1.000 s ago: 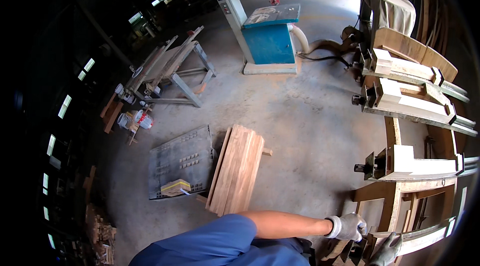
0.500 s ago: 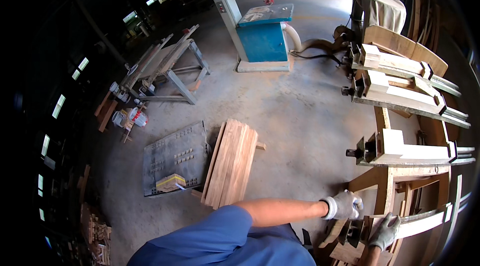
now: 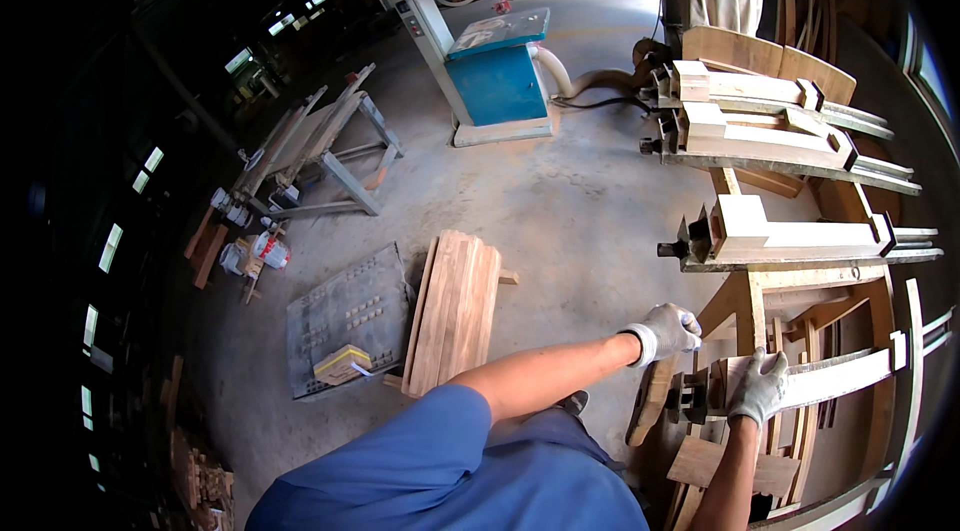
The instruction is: The person assembles small wooden boxes using a cordless drill and wood glue. They drill screws into wooden pieces, apply glue to edges, and join components together. The person then carries the assembled boxes to a nearby rack and places them among other finished pieces.
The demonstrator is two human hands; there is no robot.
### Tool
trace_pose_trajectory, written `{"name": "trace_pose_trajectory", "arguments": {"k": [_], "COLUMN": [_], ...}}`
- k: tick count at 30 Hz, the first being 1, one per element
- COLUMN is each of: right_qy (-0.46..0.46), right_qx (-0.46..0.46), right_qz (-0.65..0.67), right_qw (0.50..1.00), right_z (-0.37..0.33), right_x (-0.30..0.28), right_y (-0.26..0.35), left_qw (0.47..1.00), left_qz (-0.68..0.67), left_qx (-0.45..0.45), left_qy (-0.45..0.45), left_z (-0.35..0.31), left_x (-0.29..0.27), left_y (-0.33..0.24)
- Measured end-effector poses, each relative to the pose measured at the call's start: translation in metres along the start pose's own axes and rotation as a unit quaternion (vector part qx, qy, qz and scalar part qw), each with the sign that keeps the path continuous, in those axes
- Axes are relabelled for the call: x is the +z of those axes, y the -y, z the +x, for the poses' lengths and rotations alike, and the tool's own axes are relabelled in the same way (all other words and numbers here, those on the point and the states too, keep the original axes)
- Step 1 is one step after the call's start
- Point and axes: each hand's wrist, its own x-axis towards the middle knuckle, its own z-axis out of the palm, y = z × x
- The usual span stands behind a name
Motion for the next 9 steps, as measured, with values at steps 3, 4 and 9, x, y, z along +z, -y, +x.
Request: {"name": "trace_pose_trajectory", "arguments": {"k": [3, 4, 9], "right_qy": [-0.006, -0.014, 0.011], "right_qx": [-0.018, -0.023, -0.005], "right_qz": [-0.001, 0.0, -0.006], "right_qw": [1.0, 1.0, 1.0], "right_z": [0.003, 0.005, -0.007], "right_x": [0.005, 0.005, -0.011], "right_y": [-0.007, -0.01, 0.008], "left_qw": [1.0, 1.0, 0.999], "left_qz": [-0.001, 0.003, 0.023], "left_qx": [-0.012, -0.006, 0.031], "left_qy": [0.016, 0.014, -0.014], "left_z": [0.003, 0.002, 0.003], "left_x": [-0.002, -0.001, 0.009], "left_y": [0.002, -0.001, 0.006]}}
